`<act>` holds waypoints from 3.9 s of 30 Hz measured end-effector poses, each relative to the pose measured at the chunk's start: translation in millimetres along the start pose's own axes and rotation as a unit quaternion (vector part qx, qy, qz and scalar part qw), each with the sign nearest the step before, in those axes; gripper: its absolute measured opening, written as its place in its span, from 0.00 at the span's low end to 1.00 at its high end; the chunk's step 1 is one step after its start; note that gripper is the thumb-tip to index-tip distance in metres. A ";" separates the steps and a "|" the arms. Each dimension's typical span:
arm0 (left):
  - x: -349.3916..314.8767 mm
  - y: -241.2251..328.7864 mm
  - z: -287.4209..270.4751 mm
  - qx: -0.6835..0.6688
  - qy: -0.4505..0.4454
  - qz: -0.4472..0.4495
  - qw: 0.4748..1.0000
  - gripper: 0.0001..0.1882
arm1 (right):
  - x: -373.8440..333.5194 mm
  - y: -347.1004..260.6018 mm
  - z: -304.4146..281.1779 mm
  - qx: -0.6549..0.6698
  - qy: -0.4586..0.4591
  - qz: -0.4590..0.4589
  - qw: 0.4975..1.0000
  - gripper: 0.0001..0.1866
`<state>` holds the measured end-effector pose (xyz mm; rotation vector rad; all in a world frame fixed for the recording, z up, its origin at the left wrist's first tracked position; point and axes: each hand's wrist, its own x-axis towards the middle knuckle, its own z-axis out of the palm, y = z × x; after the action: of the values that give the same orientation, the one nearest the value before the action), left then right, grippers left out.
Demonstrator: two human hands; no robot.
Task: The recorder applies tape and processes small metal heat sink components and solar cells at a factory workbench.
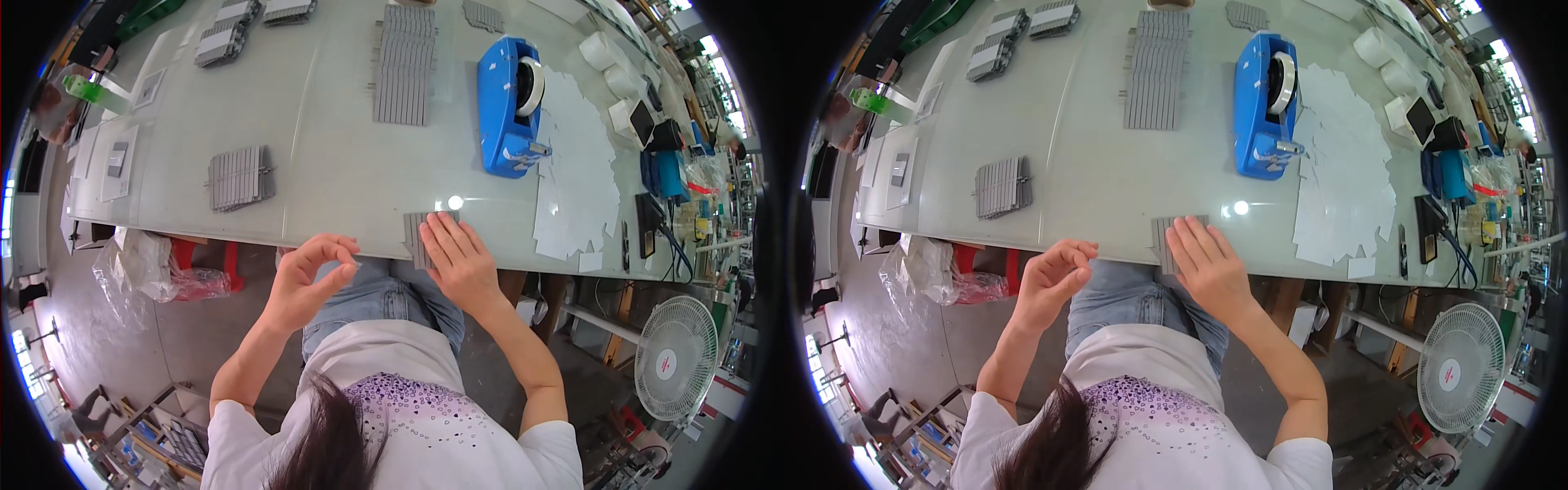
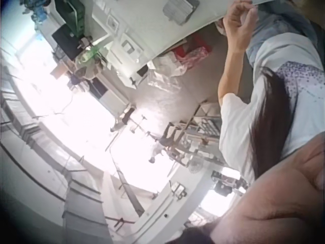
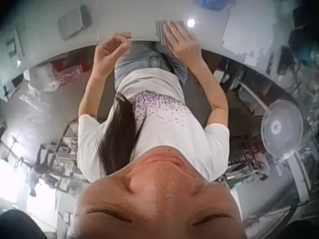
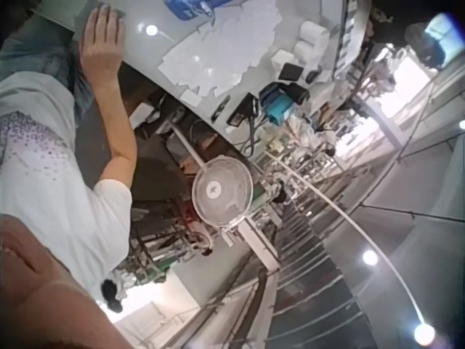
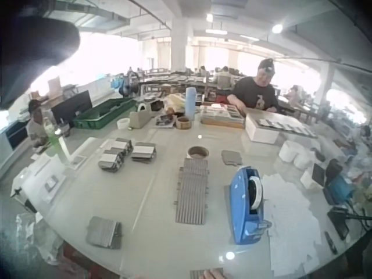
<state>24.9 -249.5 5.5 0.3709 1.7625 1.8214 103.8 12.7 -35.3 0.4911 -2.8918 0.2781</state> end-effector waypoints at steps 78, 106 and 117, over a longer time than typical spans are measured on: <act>46.0 -16.5 13.9 0.179 0.077 0.269 0.943 0.11 | 105.0 15.0 -0.6 0.095 0.124 0.109 0.982 0.18; 51.8 -15.5 -1.6 0.386 0.096 0.256 0.881 0.12 | 8.0 11.5 -38.3 0.086 0.126 0.221 0.963 0.21; 42.2 6.6 27.1 0.277 -0.039 0.163 0.946 0.10 | 47.9 -28.9 -41.0 0.364 0.106 0.167 0.910 0.15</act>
<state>5.2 -202.9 6.5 0.9916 2.2407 1.4497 75.9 -19.9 19.2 0.0386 -2.5539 1.3902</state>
